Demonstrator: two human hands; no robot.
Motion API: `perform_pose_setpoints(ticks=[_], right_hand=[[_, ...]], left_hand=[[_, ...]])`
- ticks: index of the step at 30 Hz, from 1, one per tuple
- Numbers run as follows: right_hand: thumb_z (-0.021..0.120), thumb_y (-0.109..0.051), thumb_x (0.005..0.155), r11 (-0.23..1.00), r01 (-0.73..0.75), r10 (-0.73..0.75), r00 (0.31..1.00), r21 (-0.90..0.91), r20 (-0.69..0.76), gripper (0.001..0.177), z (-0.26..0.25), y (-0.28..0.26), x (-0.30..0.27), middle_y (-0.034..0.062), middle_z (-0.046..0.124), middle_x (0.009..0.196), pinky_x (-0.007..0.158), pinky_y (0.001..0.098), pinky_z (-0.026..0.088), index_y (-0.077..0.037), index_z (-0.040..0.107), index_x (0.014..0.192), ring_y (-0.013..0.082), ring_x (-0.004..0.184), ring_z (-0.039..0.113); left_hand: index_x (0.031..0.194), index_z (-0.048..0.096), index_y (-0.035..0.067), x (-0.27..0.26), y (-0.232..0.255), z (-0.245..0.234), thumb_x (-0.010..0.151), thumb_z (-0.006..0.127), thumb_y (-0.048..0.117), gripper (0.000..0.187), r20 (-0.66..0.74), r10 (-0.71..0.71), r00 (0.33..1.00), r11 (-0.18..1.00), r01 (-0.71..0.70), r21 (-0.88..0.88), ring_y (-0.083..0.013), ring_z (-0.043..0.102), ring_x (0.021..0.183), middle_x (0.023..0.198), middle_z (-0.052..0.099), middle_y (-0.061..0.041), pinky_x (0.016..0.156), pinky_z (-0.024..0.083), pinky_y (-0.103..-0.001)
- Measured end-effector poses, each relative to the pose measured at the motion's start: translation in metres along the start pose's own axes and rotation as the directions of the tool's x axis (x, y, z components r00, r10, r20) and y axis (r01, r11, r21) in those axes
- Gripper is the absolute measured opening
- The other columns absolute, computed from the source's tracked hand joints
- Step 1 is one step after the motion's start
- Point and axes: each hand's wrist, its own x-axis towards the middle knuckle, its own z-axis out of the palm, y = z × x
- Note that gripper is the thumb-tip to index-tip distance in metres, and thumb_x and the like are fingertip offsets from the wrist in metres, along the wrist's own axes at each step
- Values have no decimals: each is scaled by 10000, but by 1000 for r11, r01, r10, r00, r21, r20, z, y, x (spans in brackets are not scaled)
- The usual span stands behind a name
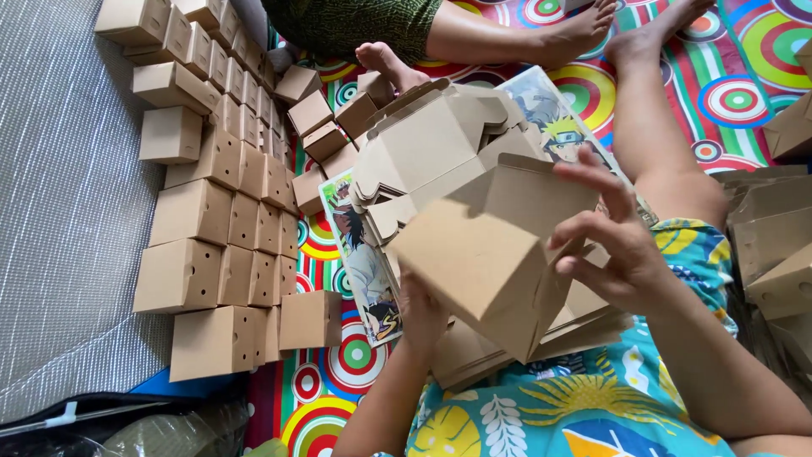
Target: Folding cardboard templates into small boxes and stacking them
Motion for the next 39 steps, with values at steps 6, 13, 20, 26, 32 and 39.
perform_pose_setpoints(ticks=[6, 13, 20, 26, 32, 39], right_hand=[[665, -315, 938, 980, -129, 117, 989, -153, -87, 225, 18, -3, -4, 150, 591, 1383, 1207, 555, 334, -111, 597, 872, 411, 1458, 444], [744, -292, 893, 970, -69, 45, 993, -234, -106, 258, 34, -10, -5, 189, 579, 1314, 1213, 581, 340, -79, 609, 839, 433, 1368, 486], [687, -544, 869, 927, 310, -247, 928, 209, -280, 500, 66, -4, -53, 306, 384, 1431, 1141, 547, 402, -174, 464, 1120, 473, 1348, 464], [594, -491, 973, 889, -93, 90, 996, 448, 28, 607, -1, -50, -25, 296, 344, 1629, 1242, 472, 450, -155, 358, 1421, 426, 1581, 396], [623, -155, 910, 967, -237, 205, 941, 94, 269, 502, -18, -50, -17, 131, 658, 1425, 1089, 351, 531, -36, 550, 1392, 250, 1301, 677], [518, -136, 995, 960, 38, 58, 942, -277, 331, 389, -28, -76, 6, 98, 703, 1259, 941, 385, 538, -116, 626, 1369, 249, 1092, 692]], left_hand=[[1560, -148, 104, -32, 58, 128, 785, 513, 978, 1342, 271, 329, 905, 558, -417, 717, -373, 244, 1483, 1609, 130, -228, 1233, 289, -555], [1567, -86, 210, -42, 80, 149, 791, 734, 566, 1183, 183, 90, 979, 667, -196, 719, -374, 405, 1428, 1650, 74, -140, 992, 523, -447], [1551, 17, 116, -47, 54, 106, 825, 735, 548, 1108, 486, 194, 852, 587, -498, 639, -275, 181, 1548, 1573, 169, -156, 1302, 147, -442], [1597, 134, 91, -51, 47, 77, 851, 634, 757, 1118, 810, 253, 529, 159, -849, 504, -203, 106, 1602, 1617, 183, -40, 1353, 36, -601], [1602, 122, 311, -53, 54, 75, 886, 642, 887, 1056, 932, 105, 346, -116, -927, 357, -287, 127, 1577, 1637, 164, -60, 1281, 110, -769], [1616, 106, 491, -64, 50, 83, 967, 693, 1008, 1016, 978, 22, 206, -239, -949, 205, -353, 123, 1582, 1679, 142, -105, 1215, 107, -855]])
